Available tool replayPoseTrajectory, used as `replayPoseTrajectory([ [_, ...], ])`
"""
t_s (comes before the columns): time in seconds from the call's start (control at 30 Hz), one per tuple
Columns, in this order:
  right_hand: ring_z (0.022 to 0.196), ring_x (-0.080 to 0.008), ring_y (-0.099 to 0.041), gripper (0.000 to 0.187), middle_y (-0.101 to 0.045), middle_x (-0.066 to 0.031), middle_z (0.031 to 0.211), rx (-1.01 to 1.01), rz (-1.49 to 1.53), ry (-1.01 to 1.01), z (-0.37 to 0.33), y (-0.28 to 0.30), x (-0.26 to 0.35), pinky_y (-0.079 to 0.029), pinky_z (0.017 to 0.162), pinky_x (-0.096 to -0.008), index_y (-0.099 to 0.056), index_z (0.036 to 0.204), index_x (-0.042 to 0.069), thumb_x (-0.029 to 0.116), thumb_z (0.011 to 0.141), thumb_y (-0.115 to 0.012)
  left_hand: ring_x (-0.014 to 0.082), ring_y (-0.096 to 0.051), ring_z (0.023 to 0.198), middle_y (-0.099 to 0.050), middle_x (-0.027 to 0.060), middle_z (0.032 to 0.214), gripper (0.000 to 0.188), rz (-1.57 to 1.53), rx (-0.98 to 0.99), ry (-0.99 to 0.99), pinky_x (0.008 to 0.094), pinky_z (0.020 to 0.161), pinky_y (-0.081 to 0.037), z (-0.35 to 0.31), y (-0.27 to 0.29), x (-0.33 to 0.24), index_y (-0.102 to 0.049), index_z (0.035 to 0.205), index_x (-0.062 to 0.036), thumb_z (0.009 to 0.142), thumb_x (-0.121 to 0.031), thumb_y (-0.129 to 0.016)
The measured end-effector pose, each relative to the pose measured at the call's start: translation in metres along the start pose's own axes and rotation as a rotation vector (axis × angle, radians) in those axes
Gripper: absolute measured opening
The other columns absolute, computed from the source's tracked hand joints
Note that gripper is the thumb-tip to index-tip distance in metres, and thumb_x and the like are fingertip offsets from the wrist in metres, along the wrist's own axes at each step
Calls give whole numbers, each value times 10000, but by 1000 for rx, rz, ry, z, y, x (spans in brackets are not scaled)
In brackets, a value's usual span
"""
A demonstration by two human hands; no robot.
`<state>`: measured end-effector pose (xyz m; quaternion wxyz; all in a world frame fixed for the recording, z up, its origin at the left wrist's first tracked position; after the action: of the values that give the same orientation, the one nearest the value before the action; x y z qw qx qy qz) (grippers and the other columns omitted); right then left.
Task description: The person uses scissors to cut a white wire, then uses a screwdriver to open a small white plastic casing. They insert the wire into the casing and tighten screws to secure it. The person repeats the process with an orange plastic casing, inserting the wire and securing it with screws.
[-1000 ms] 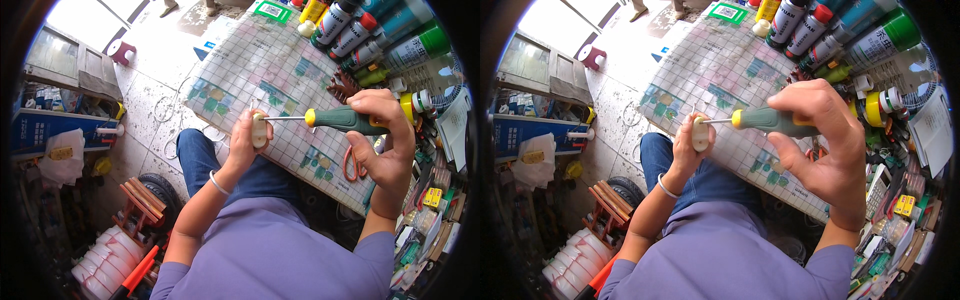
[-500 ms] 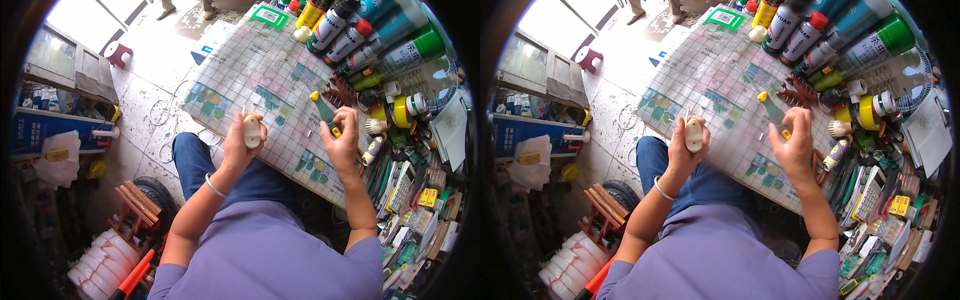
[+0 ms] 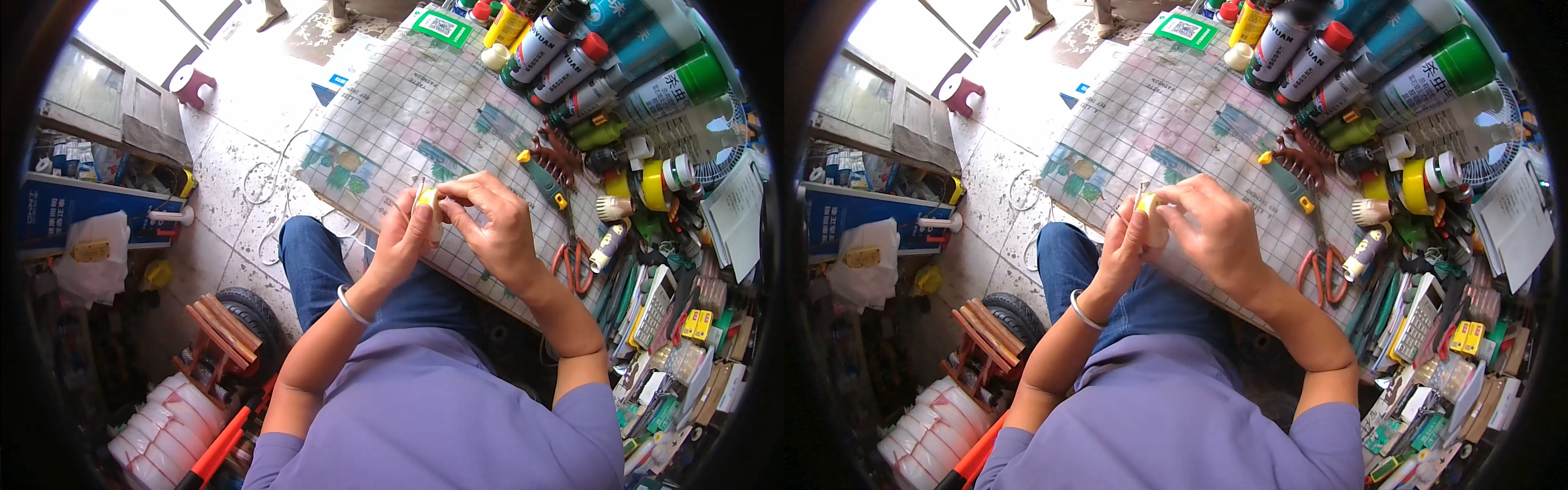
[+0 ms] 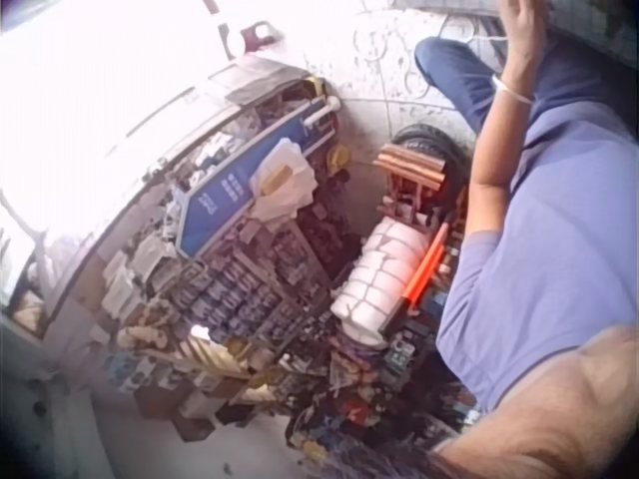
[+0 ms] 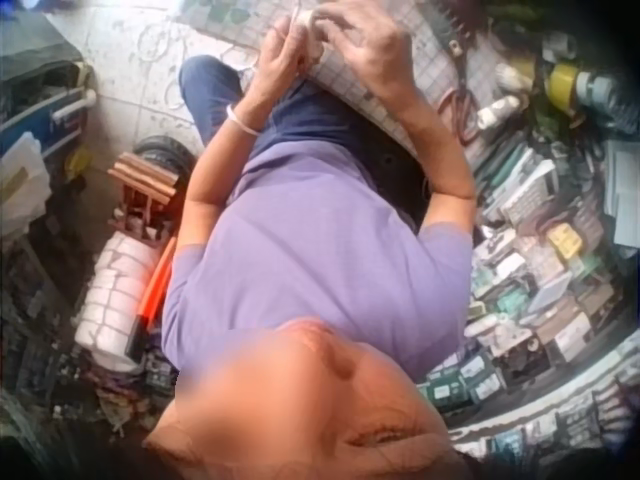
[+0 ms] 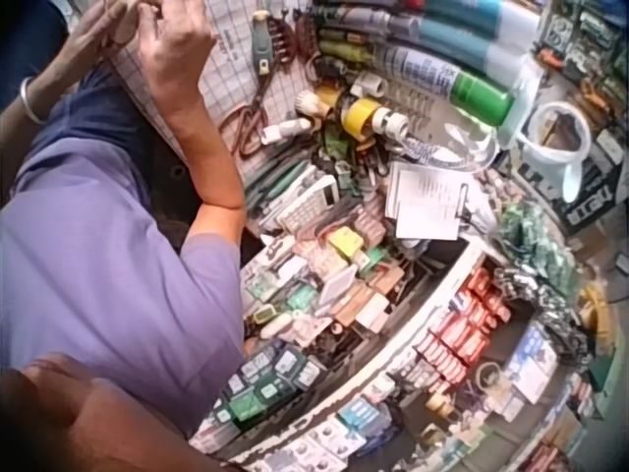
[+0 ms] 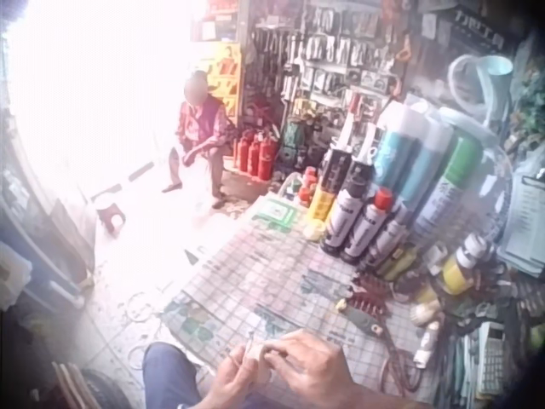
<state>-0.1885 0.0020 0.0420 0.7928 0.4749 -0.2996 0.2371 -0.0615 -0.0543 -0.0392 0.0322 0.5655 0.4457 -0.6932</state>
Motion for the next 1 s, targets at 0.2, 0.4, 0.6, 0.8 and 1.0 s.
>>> replayPoseTrajectory([
  [0.2, 727, -259, -651, 111, -642, -79, 816, -32, -14, -42, -2, 1, 2, -513, 621, -342, -661, 865, 63, 40, 758, -683, 43, -491, 641, -554, 11, 841, 375, 24, 11, -47, 168, 531, -369, 0, 0, 3, -446, 1154, -34, 953, -333, -551],
  [0.4, 681, -152, -640, 111, -630, -67, 764, 56, -3, -53, 4, 6, 2, -511, 623, -266, -610, 813, 19, -18, 728, -671, 65, -508, 649, -559, 32, 926, 413, 115, 29, -149, 177, 535, -380, 1, -3, 4, -438, 1213, -28, 953, -328, -551],
  [0.6, 656, -134, -610, 70, -607, -55, 721, 124, 49, -95, 29, -3, -28, -492, 629, -261, -604, 774, 25, 17, 723, -652, 100, -484, 584, -580, 75, 986, 535, -244, -153, -5, 179, 438, -328, -4, 9, -8, -454, 1234, -21, 969, -484, -421],
  [0.8, 687, -204, -625, 111, -603, -67, 795, 212, -304, 122, 37, -38, -51, -499, 640, -317, -623, 824, 46, 109, 751, -677, 109, -476, 583, -567, 72, 993, 592, -335, -192, 79, 180, 460, -345, -10, 19, -17, -470, 1240, -39, 933, -545, -452],
  [1.0, 877, -241, -618, 412, -613, -109, 1002, 280, 153, -5, 34, -4, 7, -505, 743, -330, -607, 1133, 65, 152, 750, -732, 66, -438, 563, -586, 68, 992, 593, -213, -90, 59, 188, 539, -388, -9, 21, -16, -486, 1231, -24, 902, -514, -546],
])
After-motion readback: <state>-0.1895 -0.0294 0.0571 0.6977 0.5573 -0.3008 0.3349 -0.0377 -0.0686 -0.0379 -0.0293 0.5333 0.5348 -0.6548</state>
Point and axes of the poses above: each hand's wrist, its own z-axis towards the middle knuckle, its own y-axis out of the back of the hand, x = y × z, the point moved 2 cm from there along z, towards the middle knuckle
